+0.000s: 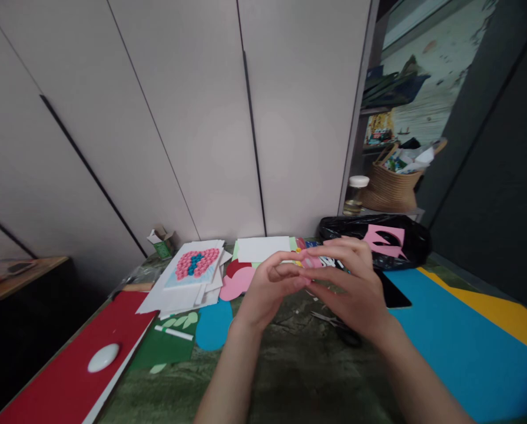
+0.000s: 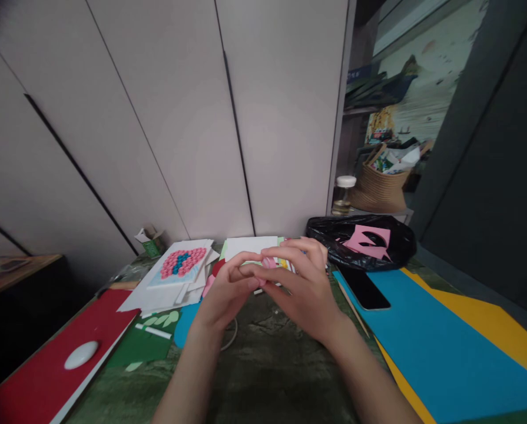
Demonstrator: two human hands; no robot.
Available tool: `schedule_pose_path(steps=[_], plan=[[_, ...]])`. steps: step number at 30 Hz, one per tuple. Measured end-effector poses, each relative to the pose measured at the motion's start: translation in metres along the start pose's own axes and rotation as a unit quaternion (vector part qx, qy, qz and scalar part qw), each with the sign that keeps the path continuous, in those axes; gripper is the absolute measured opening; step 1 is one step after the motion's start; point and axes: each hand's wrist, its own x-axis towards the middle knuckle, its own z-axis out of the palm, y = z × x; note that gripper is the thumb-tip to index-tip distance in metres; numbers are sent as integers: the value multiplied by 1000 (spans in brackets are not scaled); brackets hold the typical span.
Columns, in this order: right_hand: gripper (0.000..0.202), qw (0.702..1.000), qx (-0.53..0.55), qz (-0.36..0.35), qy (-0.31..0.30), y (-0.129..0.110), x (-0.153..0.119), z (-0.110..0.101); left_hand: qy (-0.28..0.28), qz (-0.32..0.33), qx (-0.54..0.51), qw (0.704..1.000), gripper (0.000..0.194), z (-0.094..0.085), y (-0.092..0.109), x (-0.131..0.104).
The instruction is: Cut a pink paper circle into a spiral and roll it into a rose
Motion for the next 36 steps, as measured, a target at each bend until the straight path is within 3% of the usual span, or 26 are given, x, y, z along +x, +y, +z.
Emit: schedule_pose_path(steps=[9, 20, 27, 36], plan=[[22, 999, -44, -4, 1, 1, -2, 3, 60, 17, 39, 997, 36, 4, 1, 1], [18, 1000, -28, -10, 9, 2, -1, 1, 35, 4, 36, 999, 31, 5, 3, -1], [18, 999, -31, 8, 1, 2, -1, 2, 61, 6, 37, 997, 33, 4, 3, -1], [15, 999, -41, -4, 23, 1, 0, 0, 47, 11, 45, 998, 31, 4, 5, -1]])
